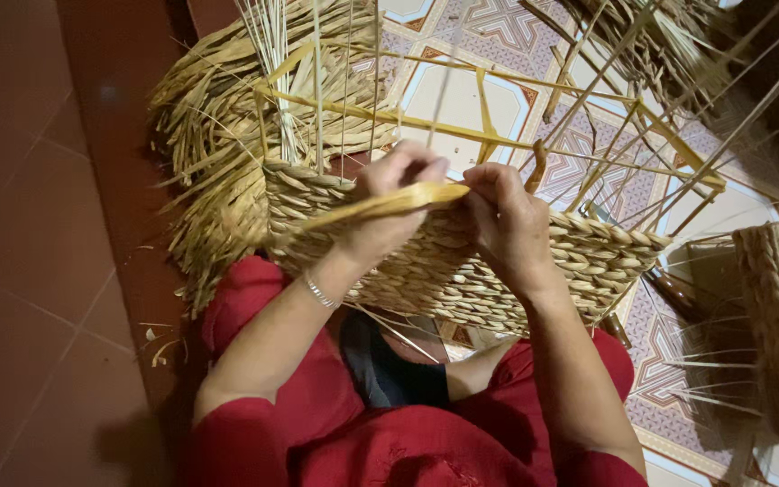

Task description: The person weaves a basket by hand, interlacing dried palm leaves through a bamboo frame. They adjust the basket's position and continue weaving the sides.

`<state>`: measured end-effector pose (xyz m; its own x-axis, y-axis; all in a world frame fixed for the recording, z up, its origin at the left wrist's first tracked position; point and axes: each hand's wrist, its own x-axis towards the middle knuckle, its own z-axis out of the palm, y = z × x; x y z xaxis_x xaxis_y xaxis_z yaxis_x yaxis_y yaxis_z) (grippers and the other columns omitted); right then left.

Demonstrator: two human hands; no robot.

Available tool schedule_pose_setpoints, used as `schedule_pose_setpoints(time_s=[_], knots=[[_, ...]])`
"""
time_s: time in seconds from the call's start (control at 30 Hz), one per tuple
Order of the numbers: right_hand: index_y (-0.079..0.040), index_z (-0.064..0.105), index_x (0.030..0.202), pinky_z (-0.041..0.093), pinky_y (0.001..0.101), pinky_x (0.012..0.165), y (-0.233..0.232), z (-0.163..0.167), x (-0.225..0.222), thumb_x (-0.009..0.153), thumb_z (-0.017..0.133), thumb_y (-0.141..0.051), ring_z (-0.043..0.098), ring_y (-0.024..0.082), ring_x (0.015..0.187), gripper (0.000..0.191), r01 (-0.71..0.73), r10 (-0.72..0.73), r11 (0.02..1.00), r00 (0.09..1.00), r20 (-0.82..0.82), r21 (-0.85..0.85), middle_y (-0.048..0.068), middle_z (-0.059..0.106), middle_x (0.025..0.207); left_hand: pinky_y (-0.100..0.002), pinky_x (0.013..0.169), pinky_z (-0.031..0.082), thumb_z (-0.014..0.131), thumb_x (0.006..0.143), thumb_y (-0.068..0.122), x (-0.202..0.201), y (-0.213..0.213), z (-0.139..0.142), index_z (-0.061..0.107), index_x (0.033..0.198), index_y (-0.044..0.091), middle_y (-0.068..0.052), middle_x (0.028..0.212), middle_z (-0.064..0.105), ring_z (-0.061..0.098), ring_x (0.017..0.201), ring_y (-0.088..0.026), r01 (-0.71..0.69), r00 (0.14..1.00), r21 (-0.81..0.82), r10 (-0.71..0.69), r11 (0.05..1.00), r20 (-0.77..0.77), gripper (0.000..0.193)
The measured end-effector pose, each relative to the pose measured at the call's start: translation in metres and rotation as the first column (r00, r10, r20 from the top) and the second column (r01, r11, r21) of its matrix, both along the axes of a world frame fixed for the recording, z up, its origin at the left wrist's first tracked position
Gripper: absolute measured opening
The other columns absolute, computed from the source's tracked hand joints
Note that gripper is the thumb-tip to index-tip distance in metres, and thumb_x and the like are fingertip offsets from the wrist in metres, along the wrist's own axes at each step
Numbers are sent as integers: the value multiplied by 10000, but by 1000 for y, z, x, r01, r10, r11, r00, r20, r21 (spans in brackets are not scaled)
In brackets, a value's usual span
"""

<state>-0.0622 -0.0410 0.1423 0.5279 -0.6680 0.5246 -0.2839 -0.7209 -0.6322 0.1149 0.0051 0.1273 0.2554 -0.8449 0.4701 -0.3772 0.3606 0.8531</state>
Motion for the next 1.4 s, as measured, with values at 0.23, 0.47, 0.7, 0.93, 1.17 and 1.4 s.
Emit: schedule_pose_setpoints(time_s=[0.23,0.47,0.7,0.93,1.17,1.4], knots=[[-31,684,908,550,361,578,-2,-7,19,985,780,-72,725,234,665,130,123,-145,966,986,-80,-227,130,726,775,-438,1137,535,490,1048,168,-2,55,-21,748,1134,-20,-237,1238,736,711,1202,-299,359,621,-22,-257,933,-740,330],[-89,748,1027,509,352,531,5,17,7,968,683,-115,689,227,615,91,-74,30,979,975,-222,-190,94,733,789,-442,1065,393,756,865,186,38,58,-2,718,1192,20,-126,1344,559,460,1247,-278,-148,714,-278,297,949,633,368],[-71,704,837,461,355,453,3,-6,20,1016,730,-171,618,194,476,207,111,-179,941,965,-191,-320,81,657,612,-425,1027,364,828,917,210,58,65,-11,686,977,107,-62,1179,552,494,1158,-236,-175,551,-246,302,953,778,186],[33,628,1240,577,250,589,3,-28,25,1060,757,-197,712,159,748,319,196,-188,873,980,62,-447,108,728,1015,-393,893,410,805,962,270,55,67,-15,698,1049,24,-86,1021,554,514,977,-238,-237,532,-263,351,935,770,282],[-34,678,1161,586,342,676,6,-2,30,892,750,41,704,232,851,288,-31,-15,911,994,-108,-411,135,708,1011,-404,729,496,778,840,204,13,67,-6,683,907,-14,-130,812,633,597,792,-267,-71,655,-99,122,993,745,248],[-24,672,1148,577,409,810,10,20,17,900,736,40,709,331,917,264,-141,123,971,987,-99,-196,152,717,1016,-404,799,552,722,886,-21,20,48,10,654,1062,-49,-184,961,675,649,900,-320,-35,838,-173,123,984,532,190]])
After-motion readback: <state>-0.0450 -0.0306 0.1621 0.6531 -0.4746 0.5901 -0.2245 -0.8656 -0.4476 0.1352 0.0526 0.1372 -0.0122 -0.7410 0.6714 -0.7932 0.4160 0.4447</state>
